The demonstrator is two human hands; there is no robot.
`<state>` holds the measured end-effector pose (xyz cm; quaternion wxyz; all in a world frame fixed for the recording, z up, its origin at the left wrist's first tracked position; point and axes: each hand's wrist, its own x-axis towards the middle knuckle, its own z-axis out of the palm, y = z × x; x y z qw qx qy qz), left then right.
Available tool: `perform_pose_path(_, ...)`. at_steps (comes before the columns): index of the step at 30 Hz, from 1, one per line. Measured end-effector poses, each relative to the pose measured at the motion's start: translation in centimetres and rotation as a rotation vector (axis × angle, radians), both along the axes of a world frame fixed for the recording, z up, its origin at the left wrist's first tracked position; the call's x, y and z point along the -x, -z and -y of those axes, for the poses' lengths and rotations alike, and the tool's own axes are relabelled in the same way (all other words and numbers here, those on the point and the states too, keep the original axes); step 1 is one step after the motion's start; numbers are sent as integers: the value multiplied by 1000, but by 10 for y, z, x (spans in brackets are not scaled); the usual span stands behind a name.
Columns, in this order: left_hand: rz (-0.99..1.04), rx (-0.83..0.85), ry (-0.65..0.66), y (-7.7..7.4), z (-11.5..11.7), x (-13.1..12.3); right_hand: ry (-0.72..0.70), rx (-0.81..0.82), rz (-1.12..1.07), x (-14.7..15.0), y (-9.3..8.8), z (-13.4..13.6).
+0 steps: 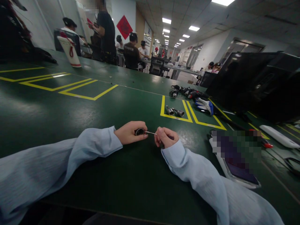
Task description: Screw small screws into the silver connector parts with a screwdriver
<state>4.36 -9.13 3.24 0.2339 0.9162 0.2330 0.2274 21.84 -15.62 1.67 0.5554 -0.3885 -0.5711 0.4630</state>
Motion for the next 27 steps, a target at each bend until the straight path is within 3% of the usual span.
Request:
perform_pose_path(4,13,3,7,-1,0,-1,45,-294,288,2,0,7)
perform_pose_path(6,23,11,4,0,0,-1,2,-321,303,2,2,7)
perform_pose_path(13,80,22,-26,-1,1,0,-242,85,-208,0,10,-4)
perform_pose_path(20,140,3,-37,0,0,1,-326,178,-395,0,9,-8)
perform_pose_path(24,150,5,-62,0,1,2,-261,97,-278,1,10,-5)
perform_pose_path(27,132,-31,-103,-1,2,1,-103,-106,25,0,8,0)
